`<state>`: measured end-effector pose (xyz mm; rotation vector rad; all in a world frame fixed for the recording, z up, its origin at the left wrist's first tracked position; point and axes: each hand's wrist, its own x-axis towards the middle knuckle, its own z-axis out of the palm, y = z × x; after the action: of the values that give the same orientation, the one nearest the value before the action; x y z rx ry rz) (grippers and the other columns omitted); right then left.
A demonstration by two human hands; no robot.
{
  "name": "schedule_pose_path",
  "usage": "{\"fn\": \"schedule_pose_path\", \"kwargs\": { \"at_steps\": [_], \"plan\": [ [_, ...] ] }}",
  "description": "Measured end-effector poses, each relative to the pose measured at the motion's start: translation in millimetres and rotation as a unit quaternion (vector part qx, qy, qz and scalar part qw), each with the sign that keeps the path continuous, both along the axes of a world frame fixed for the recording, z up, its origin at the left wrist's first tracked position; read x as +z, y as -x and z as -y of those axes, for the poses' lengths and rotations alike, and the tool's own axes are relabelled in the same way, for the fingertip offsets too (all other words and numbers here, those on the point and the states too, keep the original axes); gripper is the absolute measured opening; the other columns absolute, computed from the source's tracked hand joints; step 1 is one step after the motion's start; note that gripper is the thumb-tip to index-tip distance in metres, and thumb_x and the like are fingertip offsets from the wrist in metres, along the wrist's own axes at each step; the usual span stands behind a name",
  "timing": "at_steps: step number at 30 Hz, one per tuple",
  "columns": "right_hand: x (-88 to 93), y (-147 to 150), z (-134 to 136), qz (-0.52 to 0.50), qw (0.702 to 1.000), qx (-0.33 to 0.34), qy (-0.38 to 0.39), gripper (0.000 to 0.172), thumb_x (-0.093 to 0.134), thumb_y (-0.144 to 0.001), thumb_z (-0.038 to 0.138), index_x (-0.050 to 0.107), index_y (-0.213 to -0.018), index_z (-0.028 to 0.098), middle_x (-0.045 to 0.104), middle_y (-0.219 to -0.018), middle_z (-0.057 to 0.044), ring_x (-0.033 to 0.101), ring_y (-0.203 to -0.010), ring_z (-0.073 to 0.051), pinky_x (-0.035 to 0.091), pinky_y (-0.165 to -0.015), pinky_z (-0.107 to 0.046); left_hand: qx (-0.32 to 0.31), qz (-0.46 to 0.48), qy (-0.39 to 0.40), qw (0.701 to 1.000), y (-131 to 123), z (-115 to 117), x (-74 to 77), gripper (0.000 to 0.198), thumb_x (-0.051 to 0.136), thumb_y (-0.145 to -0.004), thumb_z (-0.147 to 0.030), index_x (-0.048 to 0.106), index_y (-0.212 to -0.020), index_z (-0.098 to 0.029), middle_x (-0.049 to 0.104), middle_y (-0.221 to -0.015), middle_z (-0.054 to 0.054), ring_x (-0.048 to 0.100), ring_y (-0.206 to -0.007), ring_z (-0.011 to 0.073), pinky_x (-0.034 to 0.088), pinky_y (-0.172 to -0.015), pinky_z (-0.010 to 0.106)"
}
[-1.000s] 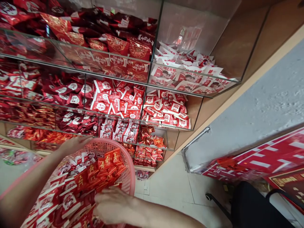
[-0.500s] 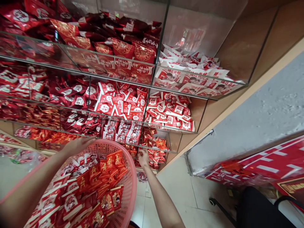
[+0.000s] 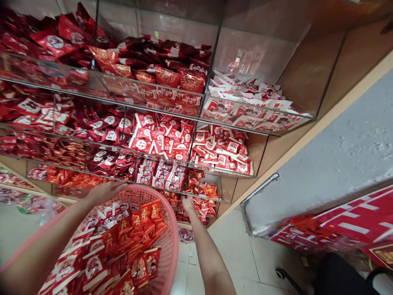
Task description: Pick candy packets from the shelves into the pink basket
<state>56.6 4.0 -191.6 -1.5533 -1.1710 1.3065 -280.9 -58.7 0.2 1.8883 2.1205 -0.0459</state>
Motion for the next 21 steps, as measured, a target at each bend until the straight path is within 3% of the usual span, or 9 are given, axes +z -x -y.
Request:
{"fn": "schedule_pose_path", "kwargs": {
  "at_steps": [4, 8, 15, 18, 21],
  "plan": [
    [2.2, -2, -3, -0.035, 0.998, 0.011, 0.046, 0.022, 0.053, -0.088, 0.034, 0.056, -0.085, 0.012, 0.055, -0.069, 0.003, 0.05, -0.054, -0.006, 0.044, -0.051, -0.021, -0.001, 0.006, 0.001, 1.0, -3, 3, 4.4, 0.068, 0.022, -0.08, -0.067, 0.037, -0.137, -0.034, 0.07, -0.105, 0.006, 0.062, -0.101, 0.0305, 0.045, -0.081, 0.038],
    [5.9, -2, 9, -0.093, 0.994, -0.004, 0.054, 0.021, 0.058, -0.078, 0.032, 0.056, -0.089, 0.014, 0.056, -0.063, 0.003, 0.054, -0.054, -0.01, 0.043, -0.05, -0.022, -0.003, 0.009, -0.01, 1.0, -1, 2, 3.3, 0.068, 0.022, -0.079, -0.067, 0.039, -0.136, -0.034, 0.07, -0.107, 0.006, 0.062, -0.103, 0.0298, 0.045, -0.082, 0.037],
    [18.1, -11, 47, -0.194, 0.978, -0.071, 0.021, 0.048, 0.065, -0.059, 0.043, 0.054, -0.099, 0.02, 0.061, -0.075, 0.001, 0.063, -0.068, -0.016, 0.048, -0.058, -0.025, -0.008, 0.015, -0.014, 1.0, 2, -1, 0.3, 0.066, 0.024, -0.079, -0.068, 0.043, -0.133, -0.036, 0.067, -0.115, 0.003, 0.061, -0.105, 0.0265, 0.045, -0.085, 0.034],
    [24.1, -19, 66, -0.217, 0.971, -0.098, 0.008, 0.047, 0.069, -0.058, 0.046, 0.054, -0.093, 0.02, 0.06, -0.074, 0.002, 0.061, -0.063, -0.013, 0.045, -0.053, -0.023, -0.018, 0.01, -0.011, 1.0, 2, -2, 0.5, 0.065, 0.024, -0.08, -0.067, 0.043, -0.133, -0.035, 0.066, -0.117, 0.004, 0.06, -0.107, 0.0267, 0.045, -0.085, 0.034],
    [32.2, -29, 87, -0.228, 0.967, -0.115, -0.007, 0.041, 0.073, -0.057, 0.045, 0.05, -0.08, 0.02, 0.049, -0.058, 0.008, 0.048, -0.046, -0.008, 0.034, -0.042, -0.018, -0.01, 0.008, -0.007, 1.0, 3, -3, -0.1, 0.066, 0.024, -0.079, -0.067, 0.042, -0.134, -0.034, 0.065, -0.118, 0.003, 0.06, -0.106, 0.0267, 0.044, -0.086, 0.034]
  ]
}}
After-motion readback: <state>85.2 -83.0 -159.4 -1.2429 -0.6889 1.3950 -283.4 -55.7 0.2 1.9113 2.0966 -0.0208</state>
